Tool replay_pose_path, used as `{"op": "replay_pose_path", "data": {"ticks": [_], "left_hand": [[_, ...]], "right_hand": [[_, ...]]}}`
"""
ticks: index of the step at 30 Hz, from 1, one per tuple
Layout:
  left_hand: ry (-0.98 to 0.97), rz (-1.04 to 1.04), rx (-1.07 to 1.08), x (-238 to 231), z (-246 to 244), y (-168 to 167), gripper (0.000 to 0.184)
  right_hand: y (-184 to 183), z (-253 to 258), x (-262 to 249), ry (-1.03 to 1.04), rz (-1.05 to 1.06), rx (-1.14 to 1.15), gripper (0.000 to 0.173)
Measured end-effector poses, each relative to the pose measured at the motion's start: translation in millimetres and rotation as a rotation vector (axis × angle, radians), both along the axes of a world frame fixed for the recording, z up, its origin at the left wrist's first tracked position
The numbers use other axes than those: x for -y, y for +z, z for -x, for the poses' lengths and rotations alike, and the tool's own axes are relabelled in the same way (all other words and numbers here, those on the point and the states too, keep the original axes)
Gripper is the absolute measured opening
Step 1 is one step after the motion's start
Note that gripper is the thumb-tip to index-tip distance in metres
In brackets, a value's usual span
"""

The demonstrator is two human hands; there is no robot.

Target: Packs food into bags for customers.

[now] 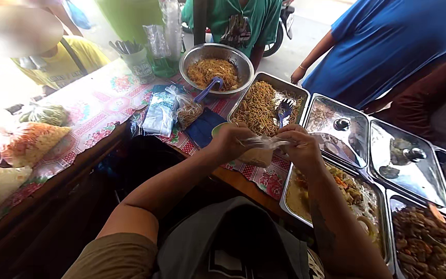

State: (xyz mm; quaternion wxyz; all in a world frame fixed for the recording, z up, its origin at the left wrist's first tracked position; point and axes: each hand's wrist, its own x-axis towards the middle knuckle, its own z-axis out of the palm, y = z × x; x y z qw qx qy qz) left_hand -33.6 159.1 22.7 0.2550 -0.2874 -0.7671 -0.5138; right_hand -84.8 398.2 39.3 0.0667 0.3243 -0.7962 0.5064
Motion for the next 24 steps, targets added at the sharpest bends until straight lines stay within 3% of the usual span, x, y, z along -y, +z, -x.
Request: {"op": "replay_pose_path", "data": {"ticks": [2,5,6,8,10,12,13,15,16,19,22,24], "left_hand": [[0.133,0.120,-0.080,-21.1,-16.3,30.8,0.008],[0.230,0.336,-0.115,-50.3,-23.4,71.7,0.008],[0.216,0.379,-0.101,-57.8,-24.1,80.4,0.010],[0.170,0.340,-0.048,-64.5,-27.5,90.5,0.010],[0.058,0.134,0.018,-56.1,-27.2,87.6,0.035],[-0.181,0.010,0.206,-41.5,-30.7,75.3,0.089],[-0.346,-0.055,0.334,-38.5,-34.4,65.4,0.101],[-0.611,-0.206,0.581,-44.3,-45.2,44.2,0.079],[-0.641,-0.242,0.655,-50.3,-48.1,34.5,0.062],[-0.514,-0.178,0.761,-65.2,-35.8,22.4,0.031],[-0.349,-0.065,0.787,-76.0,-11.1,32.7,0.009],[-0.293,0.136,0.736,-76.4,11.8,50.5,0.014]], "right_hand": [[11.9,-4.1,-4.0,0.197,0.240,0.193,0.020],[41.5,-13.9,-1.4,0.450,0.198,0.390,0.050],[52.0,-20.9,1.3,0.465,0.149,0.427,0.049],[62.5,-25.8,2.2,0.450,0.071,0.377,0.024],[62.4,-22.3,-3.5,0.475,0.158,0.303,0.008],[65.3,-25.7,-6.0,0.499,0.253,0.261,0.013],[67.6,-27.3,-4.7,0.522,0.252,0.222,0.014],[70.6,-25.6,-0.4,0.604,0.198,0.123,0.010],[71.3,-22.4,0.8,0.646,0.179,0.090,0.008],[65.5,-8.2,-4.5,0.604,0.176,0.103,0.006],[56.0,-7.8,-24.4,0.297,0.221,0.192,0.011],[52.1,-14.5,-41.7,0.052,0.298,0.226,0.012]]}}
